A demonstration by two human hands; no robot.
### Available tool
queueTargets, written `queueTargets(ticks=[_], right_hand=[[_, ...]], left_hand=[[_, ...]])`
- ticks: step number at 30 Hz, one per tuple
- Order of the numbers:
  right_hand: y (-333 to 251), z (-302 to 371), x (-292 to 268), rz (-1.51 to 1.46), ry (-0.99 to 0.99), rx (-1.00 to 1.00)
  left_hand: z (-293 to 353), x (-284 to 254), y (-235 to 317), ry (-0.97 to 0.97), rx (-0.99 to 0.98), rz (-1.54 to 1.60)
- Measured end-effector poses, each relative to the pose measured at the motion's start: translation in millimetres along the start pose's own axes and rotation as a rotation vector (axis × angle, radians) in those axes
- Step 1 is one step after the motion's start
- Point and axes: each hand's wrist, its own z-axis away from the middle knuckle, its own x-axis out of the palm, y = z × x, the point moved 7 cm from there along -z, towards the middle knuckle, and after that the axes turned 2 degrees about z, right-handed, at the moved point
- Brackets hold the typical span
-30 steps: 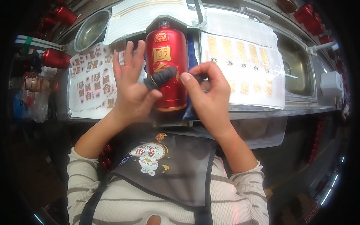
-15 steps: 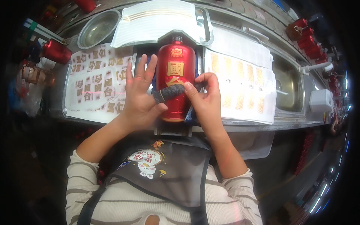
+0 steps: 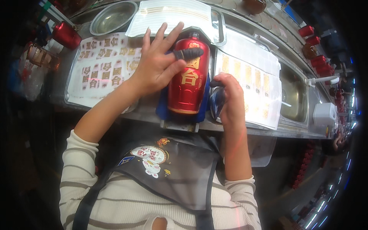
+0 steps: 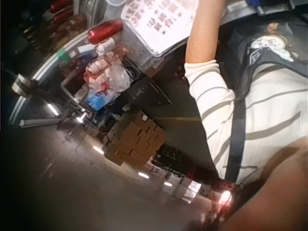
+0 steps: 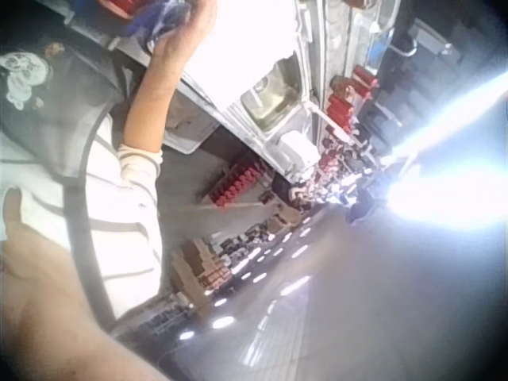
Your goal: The person applies gold decorative stickers to red cylindrical containers. They peel stickers from a sheet, align and press them onto the container, smooth the surface, and rotate the container to apply additional stickers. Finished containers are placed on a nearby rack.
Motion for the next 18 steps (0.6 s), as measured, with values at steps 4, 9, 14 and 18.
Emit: queueTargets(ticks=[4,9,14,18], right_hand=[[-41.3,9.0,7.5,0.093,-0.008,-0.273],[-99.3,48.1,112.4,1.157,-0.232,-1.449],[-65.9,91.8,107.9,1.161,-0.674,-1.356],[-71.1,60.5,69.5,0.771,-0.359,-0.680]], left_hand=[[42.5,-2.6,37.6,-0.142,0.028,0.012],[68.3,-18.1,63.8,-0.179,-0.103,0.122],[105.9,-34.3,37.9,0.094,-0.452,0.445],[100.4,-14.2,20.2,0.198,-0.650,0.700]])
